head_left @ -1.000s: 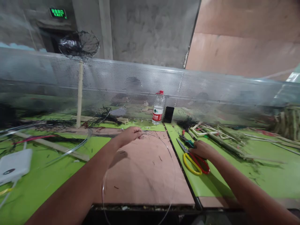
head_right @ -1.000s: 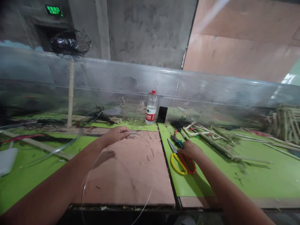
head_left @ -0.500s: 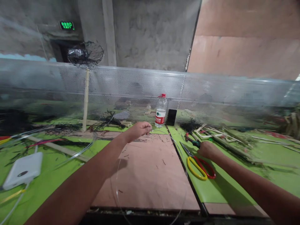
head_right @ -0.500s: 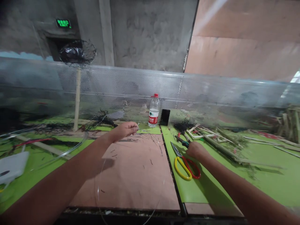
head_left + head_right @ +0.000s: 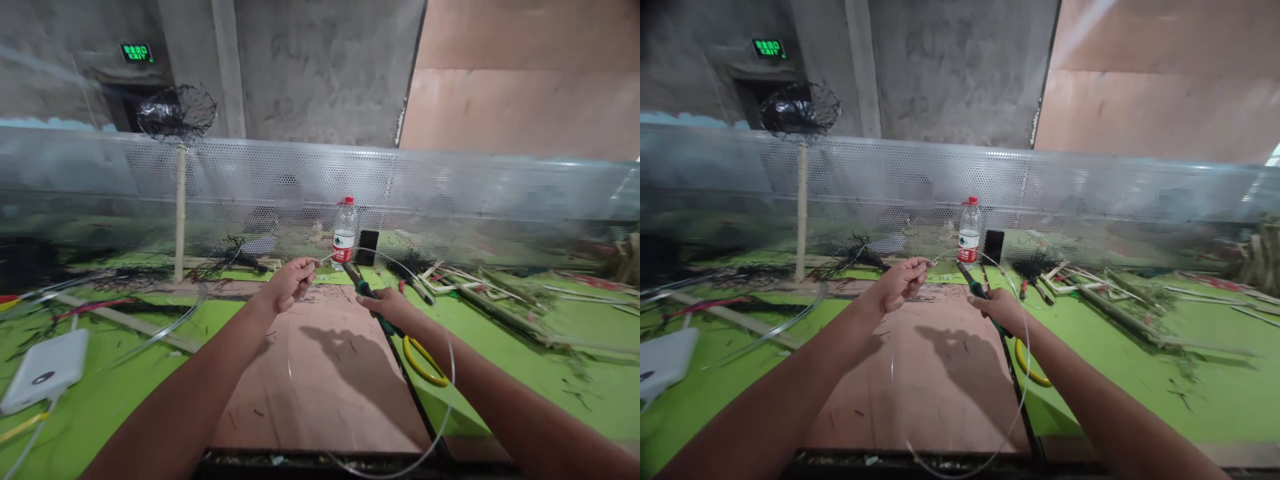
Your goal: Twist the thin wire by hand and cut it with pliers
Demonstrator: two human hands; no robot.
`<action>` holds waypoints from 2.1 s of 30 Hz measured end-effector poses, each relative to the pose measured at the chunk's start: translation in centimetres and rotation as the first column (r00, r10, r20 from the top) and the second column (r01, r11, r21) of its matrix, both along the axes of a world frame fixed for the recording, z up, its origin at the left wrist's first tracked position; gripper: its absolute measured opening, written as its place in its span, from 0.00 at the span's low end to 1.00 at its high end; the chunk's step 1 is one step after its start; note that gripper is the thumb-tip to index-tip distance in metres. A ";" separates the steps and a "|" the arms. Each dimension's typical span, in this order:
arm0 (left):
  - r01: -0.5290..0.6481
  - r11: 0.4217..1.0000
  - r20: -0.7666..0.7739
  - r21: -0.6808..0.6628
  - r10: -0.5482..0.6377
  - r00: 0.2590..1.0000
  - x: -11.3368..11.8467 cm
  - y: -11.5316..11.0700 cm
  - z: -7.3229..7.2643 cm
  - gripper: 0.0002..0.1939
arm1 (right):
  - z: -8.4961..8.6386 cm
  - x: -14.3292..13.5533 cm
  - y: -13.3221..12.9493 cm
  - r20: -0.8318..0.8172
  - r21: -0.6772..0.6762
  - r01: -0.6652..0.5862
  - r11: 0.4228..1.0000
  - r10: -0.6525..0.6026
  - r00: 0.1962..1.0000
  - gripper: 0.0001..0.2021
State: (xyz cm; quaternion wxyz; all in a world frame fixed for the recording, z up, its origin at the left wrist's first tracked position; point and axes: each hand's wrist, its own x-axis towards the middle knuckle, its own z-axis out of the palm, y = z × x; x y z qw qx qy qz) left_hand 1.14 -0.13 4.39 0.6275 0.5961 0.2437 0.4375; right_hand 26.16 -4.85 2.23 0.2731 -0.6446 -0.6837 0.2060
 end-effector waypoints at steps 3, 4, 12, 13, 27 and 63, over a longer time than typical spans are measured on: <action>0.026 0.998 0.049 -0.052 -0.024 0.999 -0.4 0.3 -0.7 0.09 | -1.9 -1.3 1.3 -0.006 0.127 -0.159 0.979 0.161 0.987 0.21; 0.037 0.997 0.060 -0.064 -0.033 0.998 -0.4 0.5 -0.9 0.09 | -2.4 -1.5 1.5 0.014 0.194 -0.190 0.963 0.191 0.982 0.19; 0.065 0.992 -0.005 -0.111 -0.066 0.998 0.4 0.7 -2.3 0.09 | -3.8 -1.7 1.2 0.245 0.475 -0.291 0.830 0.193 0.950 0.13; 0.055 0.993 0.000 -0.101 -0.055 0.998 0.3 0.6 -2.2 0.09 | -3.9 -1.6 1.3 0.239 0.477 -0.272 0.836 0.174 0.955 0.13; 0.207 0.968 -0.148 -0.144 -0.228 0.962 0.5 -0.7 -1.7 0.07 | -4.0 0.2 1.4 0.254 0.513 -0.362 0.778 0.265 0.930 0.13; 0.390 0.889 -0.172 -0.239 -0.435 0.884 0.7 -1.4 -2.0 0.06 | -4.5 1.0 2.8 0.377 0.525 -0.538 0.659 0.387 0.842 0.07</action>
